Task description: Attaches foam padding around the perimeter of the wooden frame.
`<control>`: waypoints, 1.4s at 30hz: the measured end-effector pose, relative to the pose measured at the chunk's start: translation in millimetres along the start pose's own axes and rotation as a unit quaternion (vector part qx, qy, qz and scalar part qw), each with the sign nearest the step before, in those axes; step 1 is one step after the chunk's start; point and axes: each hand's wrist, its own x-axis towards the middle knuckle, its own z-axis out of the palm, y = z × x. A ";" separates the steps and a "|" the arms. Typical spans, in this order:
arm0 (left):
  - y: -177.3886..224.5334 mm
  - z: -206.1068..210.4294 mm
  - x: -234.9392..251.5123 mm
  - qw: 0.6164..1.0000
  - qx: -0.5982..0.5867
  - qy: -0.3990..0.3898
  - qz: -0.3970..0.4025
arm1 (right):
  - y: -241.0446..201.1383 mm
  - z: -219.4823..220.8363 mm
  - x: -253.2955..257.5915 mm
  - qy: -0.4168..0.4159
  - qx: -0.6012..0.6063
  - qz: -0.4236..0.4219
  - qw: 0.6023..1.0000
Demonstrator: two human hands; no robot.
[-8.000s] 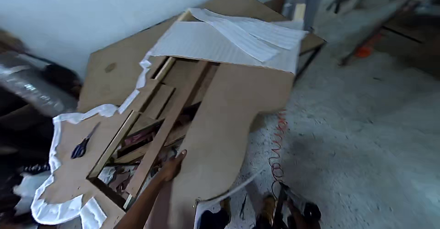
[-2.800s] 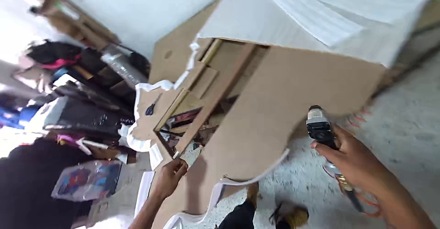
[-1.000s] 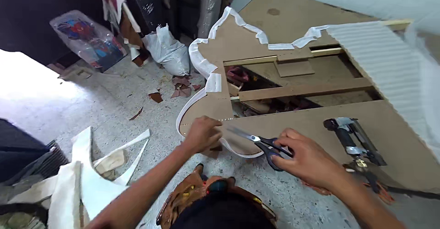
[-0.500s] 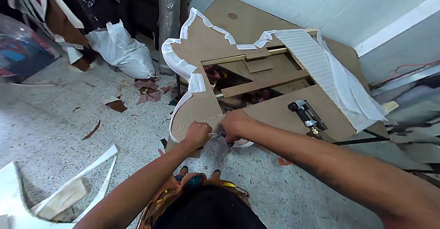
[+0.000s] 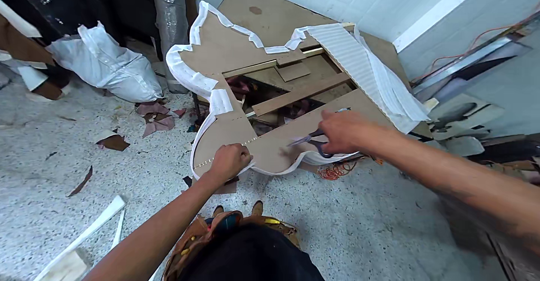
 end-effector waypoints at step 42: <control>129.8 142.6 151.0 0.993 -0.001 0.002 -0.121 | 185.6 258.6 108.4 0.140 0.285 0.073 0.945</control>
